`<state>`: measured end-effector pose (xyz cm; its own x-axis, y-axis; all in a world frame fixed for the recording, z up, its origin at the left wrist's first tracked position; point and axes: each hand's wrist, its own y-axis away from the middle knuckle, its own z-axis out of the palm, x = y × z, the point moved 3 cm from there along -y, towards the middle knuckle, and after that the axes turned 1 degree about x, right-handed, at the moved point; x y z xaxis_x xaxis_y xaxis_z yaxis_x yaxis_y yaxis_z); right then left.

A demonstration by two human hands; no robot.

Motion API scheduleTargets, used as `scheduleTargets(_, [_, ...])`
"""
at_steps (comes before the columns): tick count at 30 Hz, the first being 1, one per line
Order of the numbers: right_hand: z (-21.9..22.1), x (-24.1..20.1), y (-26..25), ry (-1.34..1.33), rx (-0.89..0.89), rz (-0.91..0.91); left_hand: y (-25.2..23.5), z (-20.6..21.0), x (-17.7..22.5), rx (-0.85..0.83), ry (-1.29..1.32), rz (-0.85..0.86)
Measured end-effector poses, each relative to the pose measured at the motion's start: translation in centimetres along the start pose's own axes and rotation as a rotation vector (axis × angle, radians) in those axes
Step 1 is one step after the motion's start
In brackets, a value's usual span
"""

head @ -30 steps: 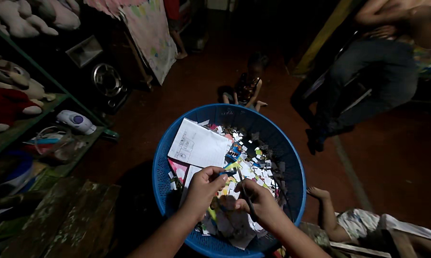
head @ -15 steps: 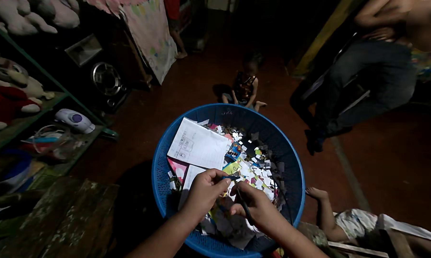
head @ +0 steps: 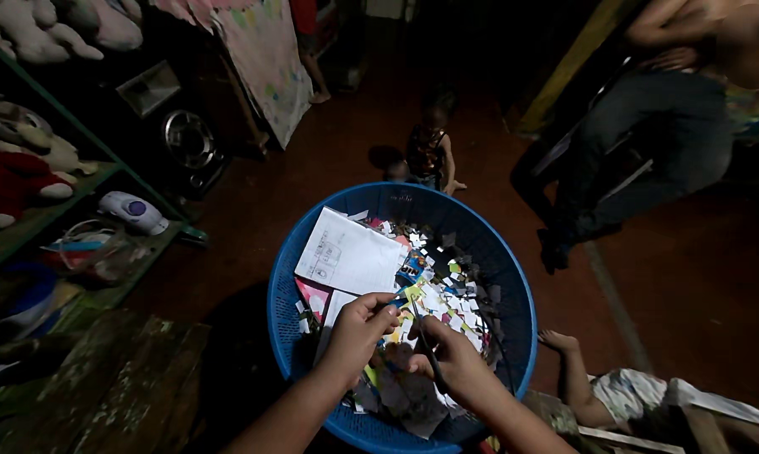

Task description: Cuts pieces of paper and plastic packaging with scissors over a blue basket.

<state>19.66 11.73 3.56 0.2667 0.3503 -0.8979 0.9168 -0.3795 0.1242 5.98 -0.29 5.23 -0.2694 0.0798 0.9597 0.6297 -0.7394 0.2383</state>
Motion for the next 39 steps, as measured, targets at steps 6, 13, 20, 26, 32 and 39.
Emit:
scheduleTargets(6, [0.25,-0.05,-0.10,0.049,-0.067,0.010,0.06,0.24,0.14,-0.001,0.023,-0.003])
scheduleTargets(13, [0.29,0.01,-0.16,0.032,-0.049,0.000,0.18,0.27,0.22,-0.007,-0.032,0.028])
scheduleTargets(20, [0.03,0.09,-0.14,0.015,0.021,0.003,0.08,0.29,0.21,-0.016,-0.074,0.029])
scheduleTargets(26, [-0.03,0.07,-0.05,-0.020,0.053,-0.018,0.14,0.38,0.29,0.007,-0.002,0.004])
scheduleTargets(32, [0.28,-0.13,-0.06,0.030,-0.068,-0.002,0.25,0.35,0.55,0.044,0.066,0.000])
scheduleTargets(39, [0.54,0.13,-0.17,0.023,-0.080,-0.016,0.27,0.49,0.23,0.019,0.051,-0.029])
